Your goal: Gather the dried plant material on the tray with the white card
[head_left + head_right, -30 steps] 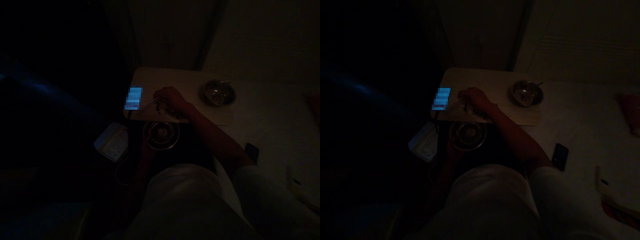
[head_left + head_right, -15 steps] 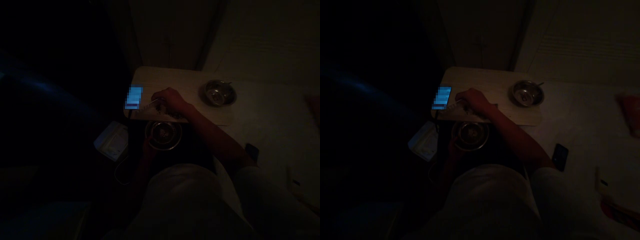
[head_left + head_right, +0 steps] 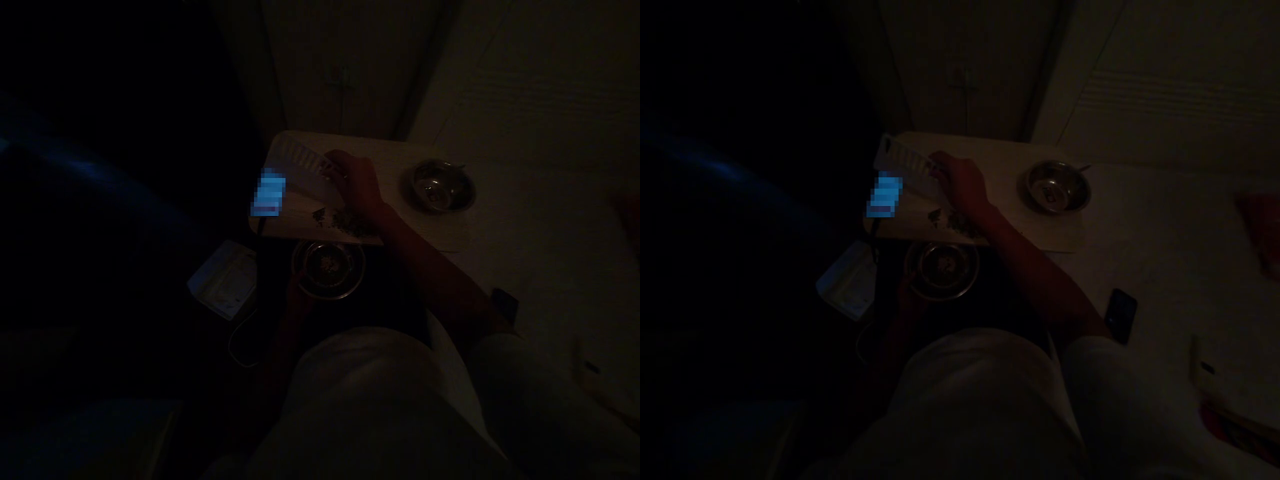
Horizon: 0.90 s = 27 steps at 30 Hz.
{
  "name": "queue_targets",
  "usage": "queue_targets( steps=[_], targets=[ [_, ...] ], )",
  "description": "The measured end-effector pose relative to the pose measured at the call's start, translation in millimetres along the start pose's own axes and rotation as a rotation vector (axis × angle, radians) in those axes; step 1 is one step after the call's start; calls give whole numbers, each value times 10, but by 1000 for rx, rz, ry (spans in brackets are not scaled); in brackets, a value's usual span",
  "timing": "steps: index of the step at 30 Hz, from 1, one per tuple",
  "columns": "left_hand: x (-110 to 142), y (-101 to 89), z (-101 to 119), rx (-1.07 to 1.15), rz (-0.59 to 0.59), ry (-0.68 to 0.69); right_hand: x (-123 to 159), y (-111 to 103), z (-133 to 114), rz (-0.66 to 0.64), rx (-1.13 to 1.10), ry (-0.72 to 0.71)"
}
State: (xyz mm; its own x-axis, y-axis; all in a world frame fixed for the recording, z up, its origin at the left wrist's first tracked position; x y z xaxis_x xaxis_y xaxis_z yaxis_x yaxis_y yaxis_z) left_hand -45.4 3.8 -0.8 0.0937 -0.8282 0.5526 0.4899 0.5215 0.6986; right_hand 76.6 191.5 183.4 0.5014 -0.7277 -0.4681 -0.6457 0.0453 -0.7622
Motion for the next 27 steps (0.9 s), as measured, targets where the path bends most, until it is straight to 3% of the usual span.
queue_targets(
  steps=[3, 11, 27],
  targets=[
    [-22, -27, -7, -11, 53, -42, -7, 23, 130, 70, 61, 69],
    [-46, -71, -8, -33, 113, -24, 93, 202, 403, 81, 46, 178],
    [-13, 6, 10, -11, 60, -57, 219, 260, 373, 70, 41, 215]
  ],
)
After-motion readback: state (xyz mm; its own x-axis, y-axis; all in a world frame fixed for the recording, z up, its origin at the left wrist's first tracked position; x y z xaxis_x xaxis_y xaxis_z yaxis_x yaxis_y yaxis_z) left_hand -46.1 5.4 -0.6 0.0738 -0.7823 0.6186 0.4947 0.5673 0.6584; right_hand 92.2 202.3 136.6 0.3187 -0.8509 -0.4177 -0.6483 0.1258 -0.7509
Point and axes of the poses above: each hand's wrist, its own x-axis away from the middle knuckle, its own y-axis out of the palm, z = x × y, the point moved 2 cm from there along -x, towards the middle knuckle, and after that the axes turned 10 degrees about -y, right-handed, at the moved point
